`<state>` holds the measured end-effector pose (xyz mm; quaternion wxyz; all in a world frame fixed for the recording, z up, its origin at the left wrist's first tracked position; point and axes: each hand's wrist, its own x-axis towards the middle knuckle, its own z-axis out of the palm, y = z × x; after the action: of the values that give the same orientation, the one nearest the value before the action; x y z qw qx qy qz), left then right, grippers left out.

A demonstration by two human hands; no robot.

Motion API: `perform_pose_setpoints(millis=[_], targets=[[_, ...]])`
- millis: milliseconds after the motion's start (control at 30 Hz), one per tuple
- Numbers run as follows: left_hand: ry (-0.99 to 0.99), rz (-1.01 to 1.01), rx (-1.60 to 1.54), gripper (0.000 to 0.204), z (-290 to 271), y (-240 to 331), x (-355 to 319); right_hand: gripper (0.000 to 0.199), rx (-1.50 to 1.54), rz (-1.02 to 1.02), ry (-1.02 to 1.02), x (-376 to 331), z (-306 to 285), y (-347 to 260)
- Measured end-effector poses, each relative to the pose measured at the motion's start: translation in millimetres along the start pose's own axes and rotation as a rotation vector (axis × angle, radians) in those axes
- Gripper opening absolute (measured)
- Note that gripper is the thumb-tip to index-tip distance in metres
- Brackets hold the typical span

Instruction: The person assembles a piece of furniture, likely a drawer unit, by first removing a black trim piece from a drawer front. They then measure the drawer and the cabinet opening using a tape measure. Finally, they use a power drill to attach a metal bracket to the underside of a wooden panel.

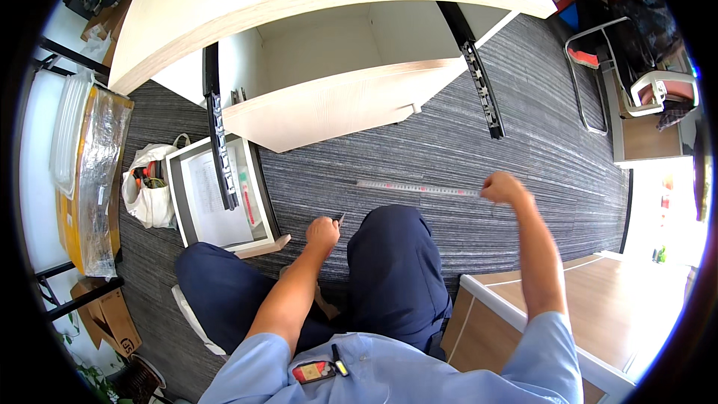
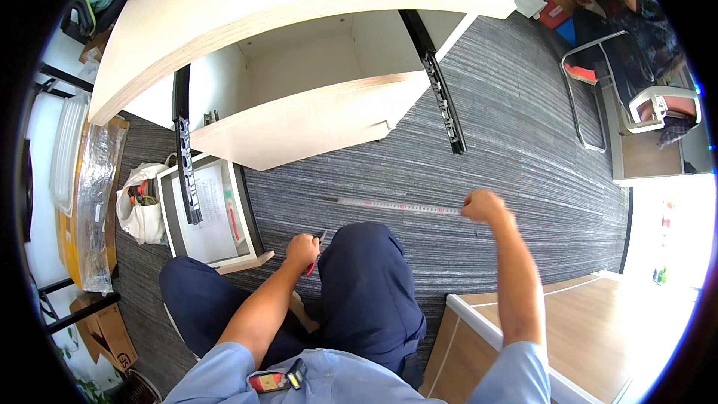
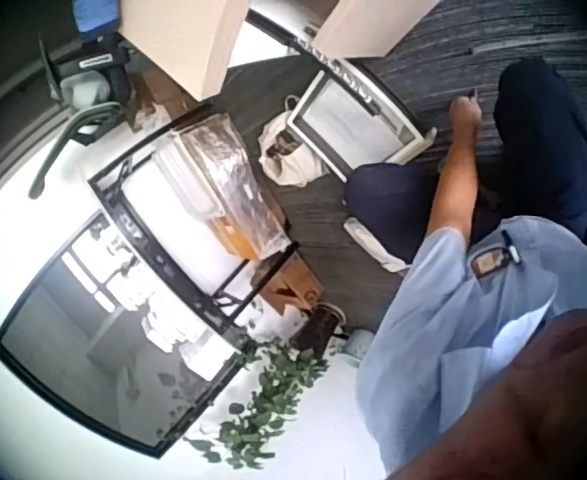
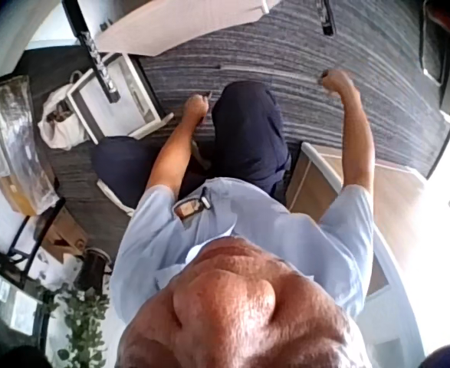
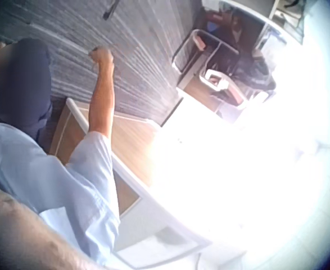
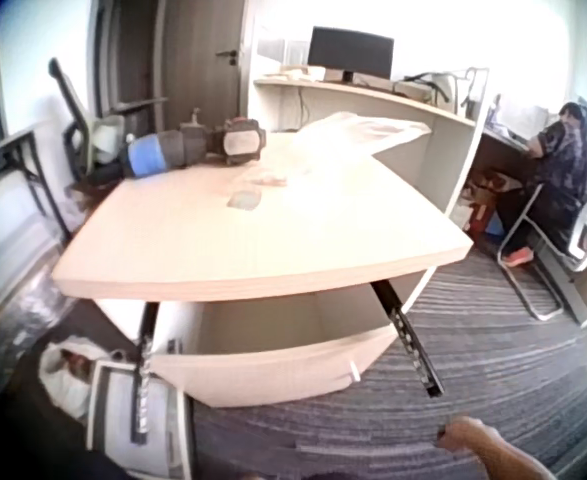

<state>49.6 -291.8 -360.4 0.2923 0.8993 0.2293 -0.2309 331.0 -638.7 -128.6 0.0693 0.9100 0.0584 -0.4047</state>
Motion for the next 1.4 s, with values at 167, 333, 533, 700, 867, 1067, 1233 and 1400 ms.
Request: perform_pose_setpoints(millis=[167, 333, 533, 700, 867, 1067, 1233, 1400], targets=[[0.213, 0.226, -0.734, 0.027, -176, 139, -29, 0.032, 0.235, 0.042, 0.162, 68, 146, 1], [0.263, 0.581, -1.249, 0.043, -351, 223, -68, 0.034, 0.372, 0.064, 0.326, 73, 227, -25], [0.267, 0.618, -1.567, 0.024, -397, 240, -89, 0.039, 0.362, 0.065, 0.407, 64, 257, -54], [0.05, 0.584, -1.968, 0.044, -393, 252, -110, 0.04, 0.277, 0.018, 0.433, 67, 277, -87], [-0.186, 0.559, -2.371, 0.028, -385, 274, -117, 0.047, 0.26, -0.04, 0.486, 66, 303, -86], [-0.145, 0.633, -2.367, 0.028, -379, 274, -117, 0.032, 1.092, 0.097, 0.812, 21, 207, -113], [-0.115, 0.636, -2.314, 0.027, -377, 280, -121, 0.036, 1.66, -0.11, 1.417, -64, 31, -97], [0.038, 0.602, -2.172, 0.031, -371, 280, -115, 0.016, 1.301, -0.862, 1.447, -177, -132, -170]])
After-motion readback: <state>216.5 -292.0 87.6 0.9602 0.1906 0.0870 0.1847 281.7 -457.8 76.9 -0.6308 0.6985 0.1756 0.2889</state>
